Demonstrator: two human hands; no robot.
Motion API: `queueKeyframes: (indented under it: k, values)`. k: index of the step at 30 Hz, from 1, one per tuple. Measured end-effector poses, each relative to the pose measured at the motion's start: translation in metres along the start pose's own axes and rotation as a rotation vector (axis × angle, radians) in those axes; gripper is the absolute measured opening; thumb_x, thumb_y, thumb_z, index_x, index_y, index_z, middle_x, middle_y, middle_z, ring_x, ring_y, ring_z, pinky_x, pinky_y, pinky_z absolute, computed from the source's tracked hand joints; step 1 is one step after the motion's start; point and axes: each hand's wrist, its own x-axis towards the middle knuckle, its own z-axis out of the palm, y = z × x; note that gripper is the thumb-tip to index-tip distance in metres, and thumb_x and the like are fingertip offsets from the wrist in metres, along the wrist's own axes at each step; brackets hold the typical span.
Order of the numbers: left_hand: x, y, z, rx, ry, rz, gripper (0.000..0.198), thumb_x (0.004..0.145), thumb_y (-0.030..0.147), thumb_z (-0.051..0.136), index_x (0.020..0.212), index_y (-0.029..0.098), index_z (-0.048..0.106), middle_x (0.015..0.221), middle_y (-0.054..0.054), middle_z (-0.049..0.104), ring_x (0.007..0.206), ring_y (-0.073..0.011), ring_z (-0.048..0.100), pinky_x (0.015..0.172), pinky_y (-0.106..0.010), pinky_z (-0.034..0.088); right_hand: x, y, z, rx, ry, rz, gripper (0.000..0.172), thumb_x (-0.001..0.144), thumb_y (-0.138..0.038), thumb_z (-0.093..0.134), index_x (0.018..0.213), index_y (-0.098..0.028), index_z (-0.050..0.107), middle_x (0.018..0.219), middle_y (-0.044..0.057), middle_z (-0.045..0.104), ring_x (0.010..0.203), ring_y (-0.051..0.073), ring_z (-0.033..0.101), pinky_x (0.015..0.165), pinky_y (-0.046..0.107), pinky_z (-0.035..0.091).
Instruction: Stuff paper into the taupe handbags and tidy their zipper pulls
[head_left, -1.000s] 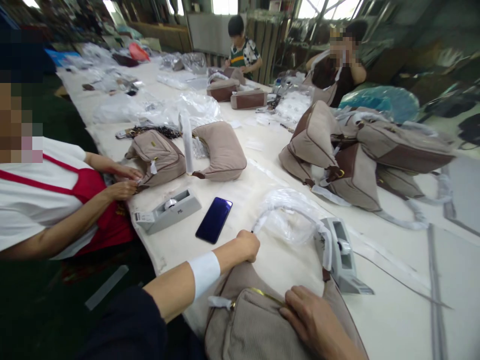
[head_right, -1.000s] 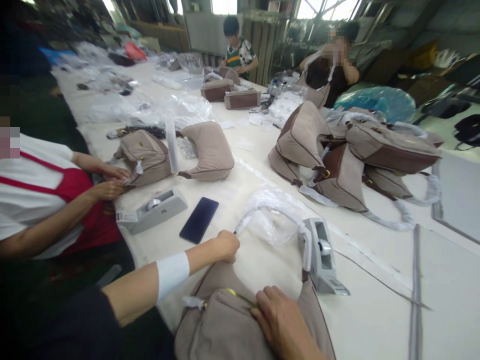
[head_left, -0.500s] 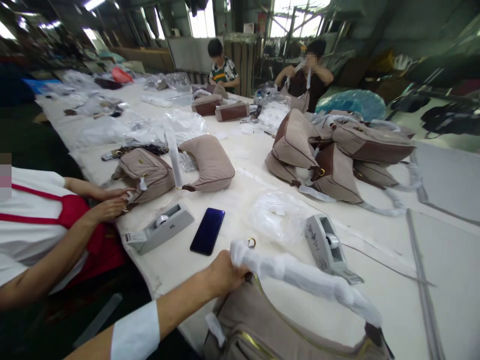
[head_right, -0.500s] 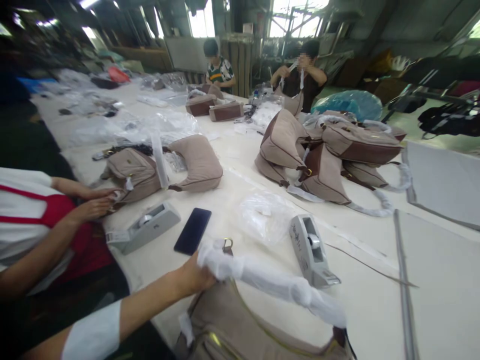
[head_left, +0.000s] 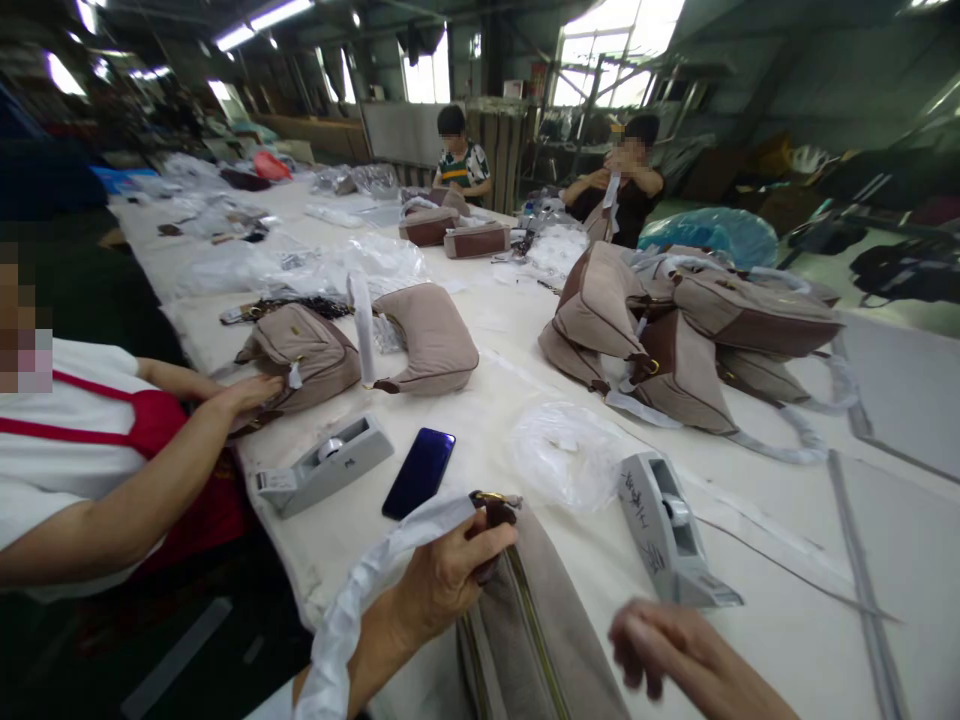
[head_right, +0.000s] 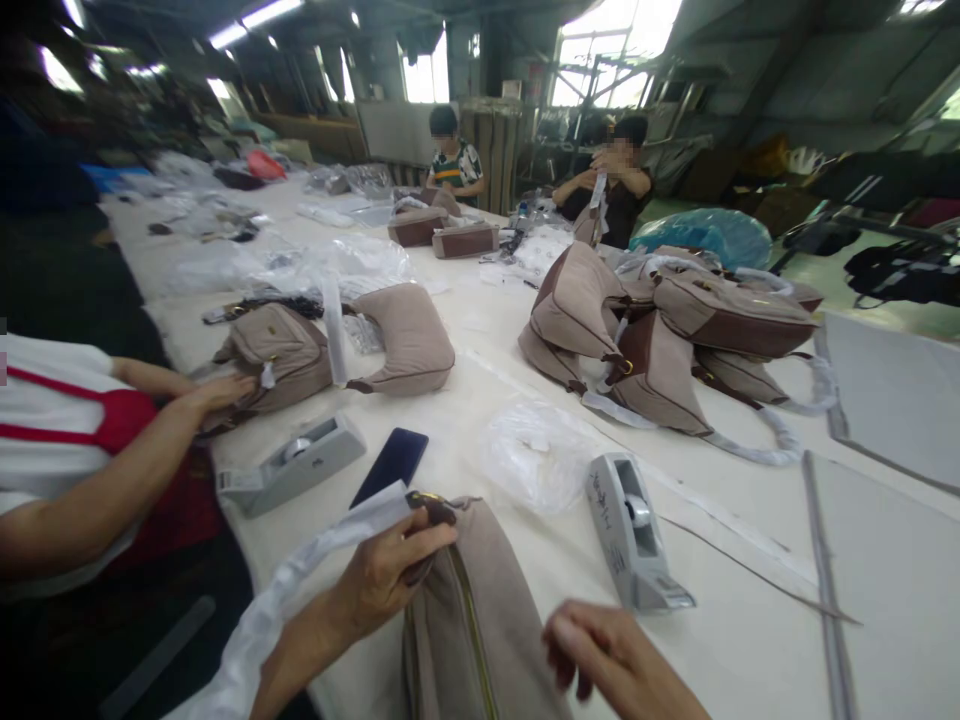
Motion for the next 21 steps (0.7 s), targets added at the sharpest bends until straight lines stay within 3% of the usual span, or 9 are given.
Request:
queueKeyframes:
  k: [3,4,8,11,13,16,19,21]
  values:
    - [-0.005,0.006,0.011,-0.217,0.054,-0.143,0.033,0.088,0.013,0.038,0.109,0.02,0.063,0.086,-0.007,0.061,0.078,-0.0164,0.059,0.072,-0.026,0.049,0.069,0.014,-0.019,-0.38,0.353,-0.049,0.038,0.091,-0.042,0.036,0.085,-0.017,0.063,0.075,0.005,0.064,0.073,0.019,0.06,0.068,0.029,0.045]
    - [-0.006,0.008,0.015,-0.32,0.071,-0.171,0.032,0.09,0.017,0.038,0.11,0.02,0.063,0.085,-0.007,0.061,0.075,-0.0161,0.058,0.071,-0.026,0.049,0.094,0.02,-0.027,-0.435,0.404,-0.051,0.034,0.09,-0.037,0.037,0.088,-0.017,0.063,0.081,0.006,0.065,0.077,0.02,0.06,0.072,0.03,0.045]
    - [-0.009,0.014,0.026,-0.766,0.132,-0.339,0.038,0.091,0.043,0.038,0.108,0.021,0.065,0.087,-0.007,0.063,0.07,-0.0167,0.059,0.065,-0.028,0.049,0.175,0.038,-0.046,-0.545,0.479,0.0,0.028,0.084,-0.018,0.042,0.097,-0.013,0.066,0.099,0.012,0.064,0.09,0.022,0.059,0.081,0.031,0.04]
    - [-0.009,0.016,0.033,-0.995,0.199,-0.572,0.044,0.086,0.055,0.046,0.099,0.021,0.069,0.086,-0.006,0.065,0.063,-0.0146,0.061,0.058,-0.025,0.048,0.209,0.047,-0.046,-0.595,0.482,0.035,0.027,0.078,-0.01,0.048,0.098,-0.013,0.067,0.105,0.013,0.061,0.088,0.021,0.059,0.076,0.029,0.04]
    - [-0.01,0.017,0.038,-1.041,0.255,-0.704,0.035,0.08,0.051,0.059,0.091,0.02,0.07,0.079,-0.004,0.065,0.058,-0.0122,0.061,0.056,-0.023,0.048,0.219,0.051,-0.045,-0.601,0.484,0.05,0.02,0.077,-0.01,0.051,0.088,-0.013,0.068,0.1,0.011,0.061,0.085,0.02,0.058,0.073,0.027,0.039]
    - [-0.01,0.02,0.044,-1.127,0.353,-0.775,0.029,0.073,0.044,0.071,0.085,0.018,0.069,0.076,-0.003,0.066,0.062,-0.0131,0.063,0.062,-0.025,0.052,0.218,0.053,-0.046,-0.565,0.534,0.065,0.019,0.082,-0.017,0.049,0.082,-0.014,0.068,0.094,0.01,0.062,0.083,0.02,0.058,0.072,0.028,0.038]
    - [-0.011,0.024,0.046,-1.213,0.422,-0.79,0.028,0.072,0.044,0.071,0.079,0.018,0.065,0.08,-0.003,0.068,0.068,-0.0152,0.066,0.069,-0.029,0.053,0.194,0.048,-0.045,-0.472,0.64,0.089,0.028,0.089,-0.027,0.041,0.093,-0.013,0.065,0.094,0.011,0.063,0.081,0.02,0.058,0.073,0.029,0.039]
    - [-0.012,0.025,0.046,-1.193,0.42,-0.793,0.027,0.073,0.044,0.07,0.075,0.017,0.064,0.083,-0.004,0.068,0.069,-0.015,0.065,0.071,-0.029,0.052,0.163,0.038,-0.036,-0.385,0.678,0.105,0.038,0.093,-0.037,0.033,0.094,-0.013,0.063,0.08,0.009,0.063,0.071,0.019,0.057,0.066,0.028,0.041]
